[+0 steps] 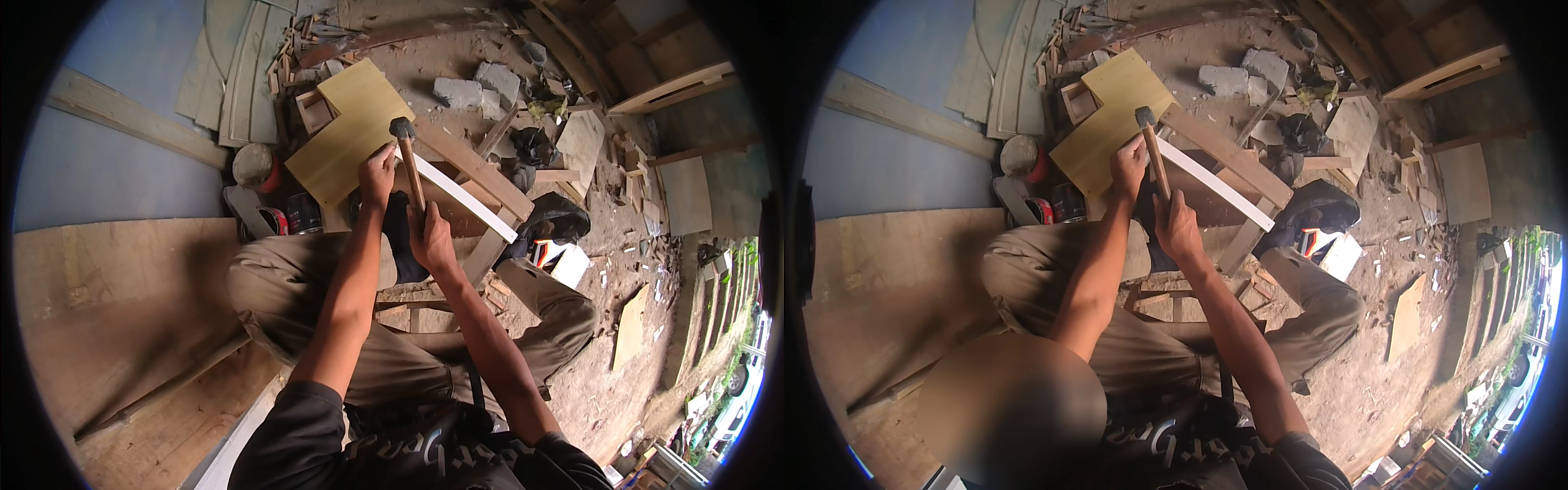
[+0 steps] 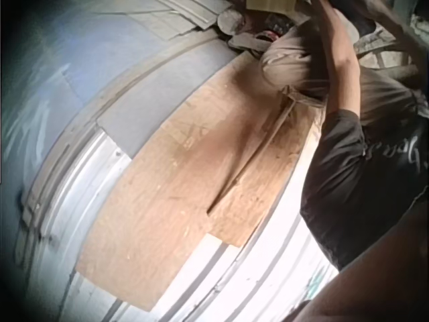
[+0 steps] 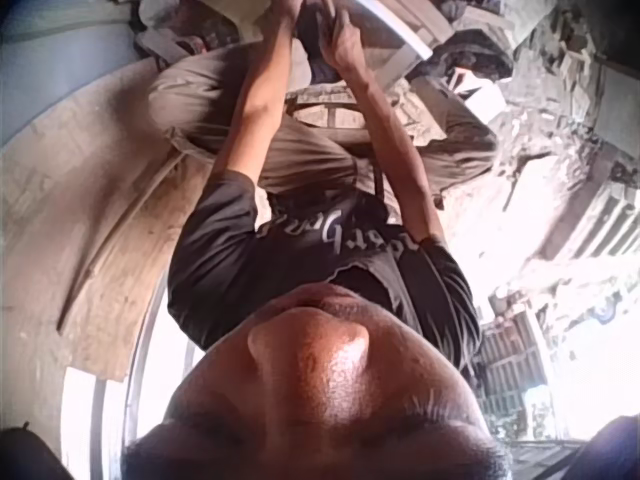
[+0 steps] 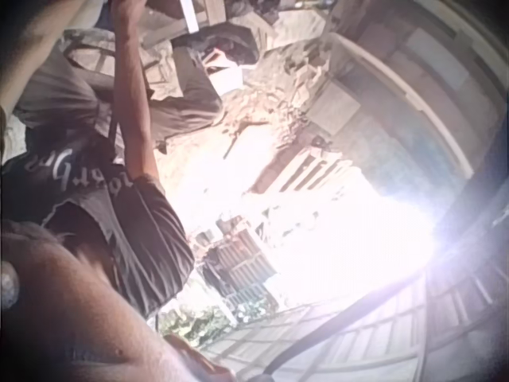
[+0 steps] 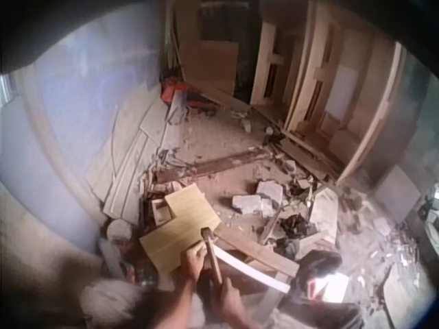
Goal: The person sits on the floor and uses a hammer to drive nails into a small wooden frame, repeatedly adjusting the frame and striking the nails to secure the pieces together.
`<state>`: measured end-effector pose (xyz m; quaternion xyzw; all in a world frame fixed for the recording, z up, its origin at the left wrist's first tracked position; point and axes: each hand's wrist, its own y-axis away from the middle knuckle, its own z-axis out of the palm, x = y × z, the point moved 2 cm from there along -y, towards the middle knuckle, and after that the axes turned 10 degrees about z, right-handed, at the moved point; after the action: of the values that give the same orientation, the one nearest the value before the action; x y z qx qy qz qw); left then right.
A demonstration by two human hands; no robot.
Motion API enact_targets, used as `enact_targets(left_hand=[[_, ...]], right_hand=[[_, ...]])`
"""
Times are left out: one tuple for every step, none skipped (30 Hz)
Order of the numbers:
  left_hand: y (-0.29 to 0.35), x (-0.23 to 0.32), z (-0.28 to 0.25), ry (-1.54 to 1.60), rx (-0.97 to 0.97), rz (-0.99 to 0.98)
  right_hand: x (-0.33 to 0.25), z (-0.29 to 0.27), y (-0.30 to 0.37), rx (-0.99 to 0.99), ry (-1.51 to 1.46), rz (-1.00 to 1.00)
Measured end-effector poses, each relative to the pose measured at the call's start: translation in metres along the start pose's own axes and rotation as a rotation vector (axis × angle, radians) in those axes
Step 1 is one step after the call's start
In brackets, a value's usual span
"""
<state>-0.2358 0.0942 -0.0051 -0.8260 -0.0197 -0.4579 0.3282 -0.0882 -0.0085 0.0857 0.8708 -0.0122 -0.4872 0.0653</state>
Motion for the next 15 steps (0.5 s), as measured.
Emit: enact_targets(left_hand=[[-0.001, 0.0, 0.001, 0.008, -0.012, -0.013], [0.0, 0.001, 0.0, -0.038, -0.038, 0.001], [0.0, -0.001, 0.0, -0.087, -0.056, 0.019], [0.0, -0.003, 0.0, -0.135, -0.075, 0.037], [-0.002, -0.005, 0.001, -0.074, -0.042, 0.041], [-0.002, -0.005, 0.002, -0.014, -0.015, 0.04], [-0.002, -0.006, 0.001, 0.046, 0.012, 0.04], [0.0, -0.006, 0.001, 0.036, -0.006, 0.022], [-0.002, -0.003, 0.002, 0.031, -0.026, 0.006], [-0.003, 0.001, 0.002, 0.026, -0.046, -0.01], [-0.002, 0.004, 0.003, -0.008, -0.06, 0.009], [-0.003, 0.003, 0.001, -0.047, -0.068, 0.03], [-0.003, 0.002, 0.0, -0.087, -0.076, 0.052], [-0.004, 0.001, 0.0, -0.057, -0.054, 0.06], [-0.004, 0.001, 0.0, -0.029, -0.032, 0.064]], right_hand=[[-0.001, -0.001, 0.0, -0.004, -0.011, 0.016], [0.003, 0.0, 0.002, -0.002, 0.017, 0.006], [0.005, 0.0, 0.003, 0.0, 0.044, -0.011], [0.008, 0.0, 0.003, 0.001, 0.072, -0.029], [0.01, 0.0, 0.002, -0.004, 0.076, -0.023], [0.011, -0.001, 0.003, -0.01, 0.08, -0.011], [0.012, -0.001, 0.004, -0.017, 0.083, 0.002], [0.012, 0.0, 0.004, -0.019, 0.072, 0.005], [0.013, -0.001, 0.003, -0.015, 0.062, 0.01], [0.013, -0.003, 0.002, -0.01, 0.052, 0.015], [0.016, -0.003, 0.002, -0.009, 0.055, -0.001], [0.015, -0.003, 0.001, -0.011, 0.054, -0.024], [0.015, -0.002, 0.0, -0.013, 0.053, -0.047], [0.015, -0.002, 0.001, -0.008, 0.057, -0.032], [0.014, -0.002, 0.003, -0.005, 0.062, -0.014]])
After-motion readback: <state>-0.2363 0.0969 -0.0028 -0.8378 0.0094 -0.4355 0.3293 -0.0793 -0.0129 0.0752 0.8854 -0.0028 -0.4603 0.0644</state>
